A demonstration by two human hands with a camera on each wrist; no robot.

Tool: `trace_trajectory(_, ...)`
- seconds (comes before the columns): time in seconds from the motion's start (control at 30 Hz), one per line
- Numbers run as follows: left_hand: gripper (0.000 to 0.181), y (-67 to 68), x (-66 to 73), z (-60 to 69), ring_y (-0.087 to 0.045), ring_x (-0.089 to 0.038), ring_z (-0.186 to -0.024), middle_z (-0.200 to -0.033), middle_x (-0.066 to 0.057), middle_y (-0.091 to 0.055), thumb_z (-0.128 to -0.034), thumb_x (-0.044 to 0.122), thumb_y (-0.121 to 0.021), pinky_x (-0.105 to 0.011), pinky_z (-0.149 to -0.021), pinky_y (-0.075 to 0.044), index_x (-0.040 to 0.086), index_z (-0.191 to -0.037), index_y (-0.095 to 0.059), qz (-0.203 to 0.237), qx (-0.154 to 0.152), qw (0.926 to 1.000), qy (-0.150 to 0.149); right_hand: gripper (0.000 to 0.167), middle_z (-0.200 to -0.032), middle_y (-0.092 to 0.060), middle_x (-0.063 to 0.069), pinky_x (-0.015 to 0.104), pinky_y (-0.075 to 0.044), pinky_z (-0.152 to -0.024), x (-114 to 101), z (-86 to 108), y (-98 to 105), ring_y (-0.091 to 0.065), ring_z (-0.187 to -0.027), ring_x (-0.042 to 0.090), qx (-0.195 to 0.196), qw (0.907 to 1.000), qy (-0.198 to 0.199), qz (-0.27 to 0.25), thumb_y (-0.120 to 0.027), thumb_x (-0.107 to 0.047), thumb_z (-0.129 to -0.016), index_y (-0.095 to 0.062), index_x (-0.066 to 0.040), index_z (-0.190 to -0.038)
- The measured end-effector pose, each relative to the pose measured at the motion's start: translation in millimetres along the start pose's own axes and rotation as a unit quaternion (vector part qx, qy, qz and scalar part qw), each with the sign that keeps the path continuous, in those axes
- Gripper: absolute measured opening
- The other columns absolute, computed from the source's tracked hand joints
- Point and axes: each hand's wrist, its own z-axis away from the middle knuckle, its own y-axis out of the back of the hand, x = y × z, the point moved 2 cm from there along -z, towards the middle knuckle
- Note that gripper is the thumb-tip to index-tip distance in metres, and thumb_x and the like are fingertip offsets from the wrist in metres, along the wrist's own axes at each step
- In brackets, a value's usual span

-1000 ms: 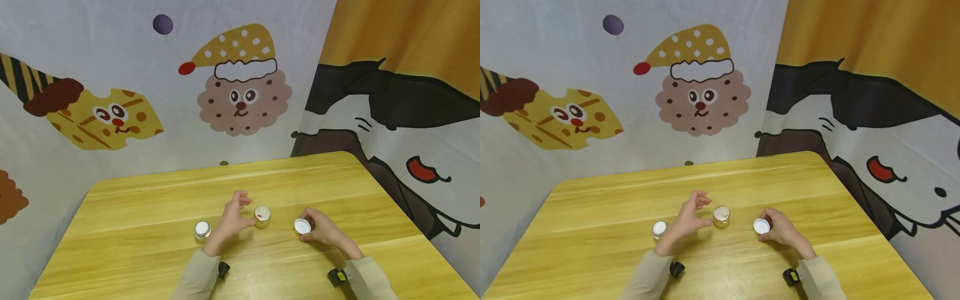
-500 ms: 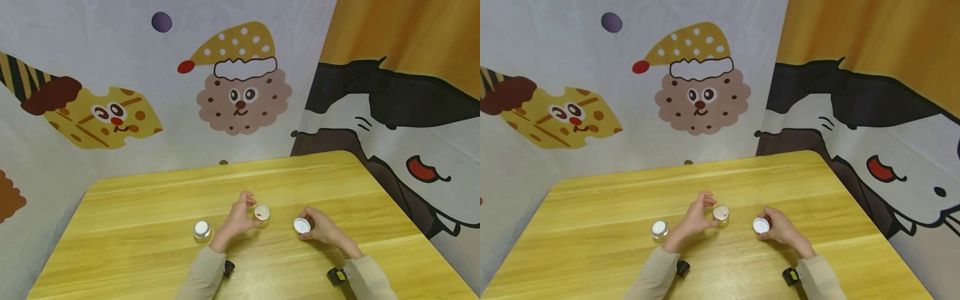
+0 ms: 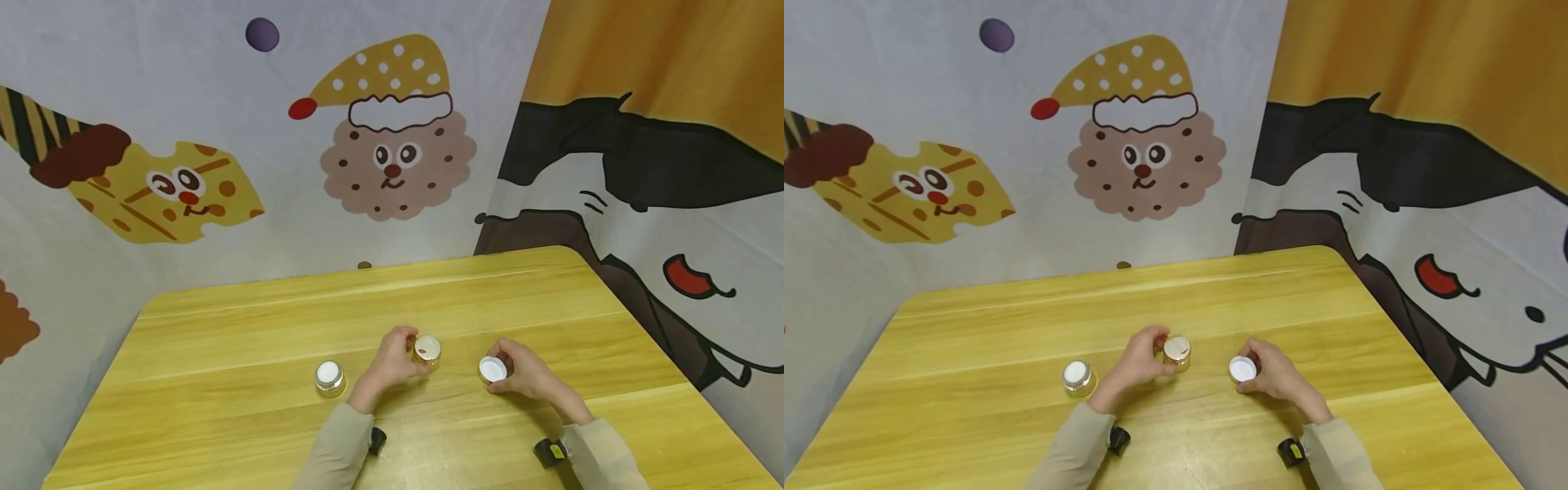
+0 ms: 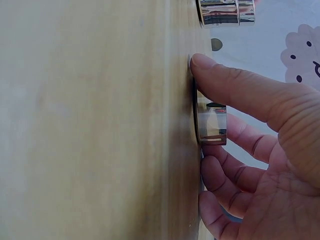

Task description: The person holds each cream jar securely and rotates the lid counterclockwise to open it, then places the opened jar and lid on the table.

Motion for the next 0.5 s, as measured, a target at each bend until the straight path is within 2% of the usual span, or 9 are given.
trace_trajectory(0.23, 0.054, -0.9, -1.0, 0.1, -0.049, -0.020, -0.087, -0.094, -0.008, -0.052, -0.0630, 0.004, -0.082, -0.030, -0.076, -0.048, -0.010, -0.109, -0.058, -0.027, -0.002, 0.9996, -0.007, 0.046, -0.086, -0.058, 0.000, 0.025, -0.043, -0.064, 0.6, -0.2, 0.3, -0.049, -0.074, 0.012, 0.000, 1.0000, 0.003, 0.002, -0.086, -0.011, -0.062, -0.056, -0.005, -0.095)
trace_trajectory(0.5, 0.044, -2.5, -1.4, -1.5, -0.047, -0.018, -0.082, -0.088, -0.006, -0.052, -0.0633, 0.004, -0.083, -0.029, -0.072, -0.046, -0.009, -0.100, -0.062, -0.034, 0.001, 0.9994, -0.002, 0.046, -0.085, -0.057, 0.000, 0.024, -0.043, -0.064, 1.4, -0.6, -0.4, -0.049, -0.075, 0.012, 0.004, 0.9999, 0.006, 0.007, -0.087, -0.011, -0.061, -0.055, -0.005, -0.094)
